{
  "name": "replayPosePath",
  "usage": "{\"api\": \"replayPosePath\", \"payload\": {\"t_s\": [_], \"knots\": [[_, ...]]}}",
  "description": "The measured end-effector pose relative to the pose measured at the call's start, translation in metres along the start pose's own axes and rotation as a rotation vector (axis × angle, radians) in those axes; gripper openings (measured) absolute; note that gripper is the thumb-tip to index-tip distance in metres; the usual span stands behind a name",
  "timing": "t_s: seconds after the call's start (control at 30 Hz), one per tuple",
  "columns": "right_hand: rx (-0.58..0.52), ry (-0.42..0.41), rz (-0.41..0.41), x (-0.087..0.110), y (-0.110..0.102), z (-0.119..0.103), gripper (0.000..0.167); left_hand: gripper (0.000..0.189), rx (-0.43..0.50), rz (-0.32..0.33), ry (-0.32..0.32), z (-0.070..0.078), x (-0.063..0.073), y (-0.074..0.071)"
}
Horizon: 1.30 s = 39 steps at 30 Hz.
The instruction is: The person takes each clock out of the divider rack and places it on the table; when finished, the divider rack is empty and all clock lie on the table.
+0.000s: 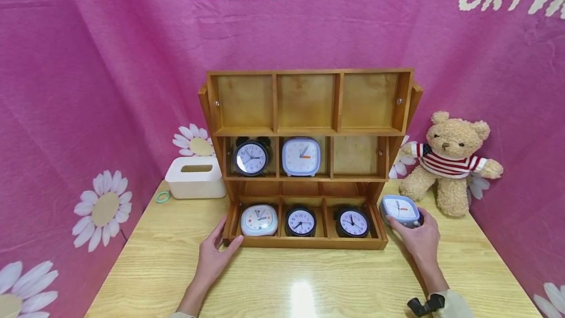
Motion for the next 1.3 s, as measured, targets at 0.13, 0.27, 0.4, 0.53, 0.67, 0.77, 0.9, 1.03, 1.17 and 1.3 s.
{"api": "replayPosePath", "payload": {"t_s": [0.13,0.27,0.4,0.53,0.67,0.77,0.9,1.03,1.17,1.3], "knots": [[-0.024,0.014,0.034,-0.001,0.001,-0.004,0.089,0.076,-0.001,0.004,0.005,0.001,0.0,0.0],[-0.04,0.011,0.065,-0.002,0.003,-0.007,0.087,0.077,0.003,0.004,0.005,0.001,0.0,0.0],[-0.05,-0.002,0.083,-0.003,0.005,-0.009,0.083,0.077,-0.002,0.004,-0.01,0.0,0.0,0.0],[-0.045,-0.011,0.084,-0.003,0.007,-0.008,0.079,0.078,-0.013,0.0,-0.025,-0.001,0.0,0.0],[-0.033,-0.022,0.092,-0.003,0.008,-0.008,0.077,0.078,-0.015,0.0,-0.026,0.0,0.0,0.0],[-0.047,-0.025,0.097,-0.002,0.008,-0.009,0.077,0.078,-0.018,0.0,-0.027,0.001,0.0,-0.001],[-0.072,-0.027,0.104,-0.001,0.005,-0.01,0.076,0.078,-0.022,0.0,-0.03,0.001,0.001,-0.001],[-0.073,-0.021,0.113,0.002,0.001,-0.012,0.076,0.078,-0.023,0.0,-0.034,0.001,0.001,-0.001],[-0.111,-0.023,0.142,0.006,-0.009,-0.02,0.078,0.078,-0.024,-0.002,-0.036,0.0,0.001,-0.001],[-0.175,-0.039,0.192,0.01,-0.023,-0.034,0.075,0.078,-0.025,-0.002,-0.04,0.0,0.001,-0.001]]}}
Point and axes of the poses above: each hand's wrist, its own x-axis away from the middle knuckle, its own y-axis out of the palm, z = x × y, the point moved 3 cm from there along -x, towards the middle knuckle, and after that the axes turned 8 degrees about x, right-handed, at the moved point
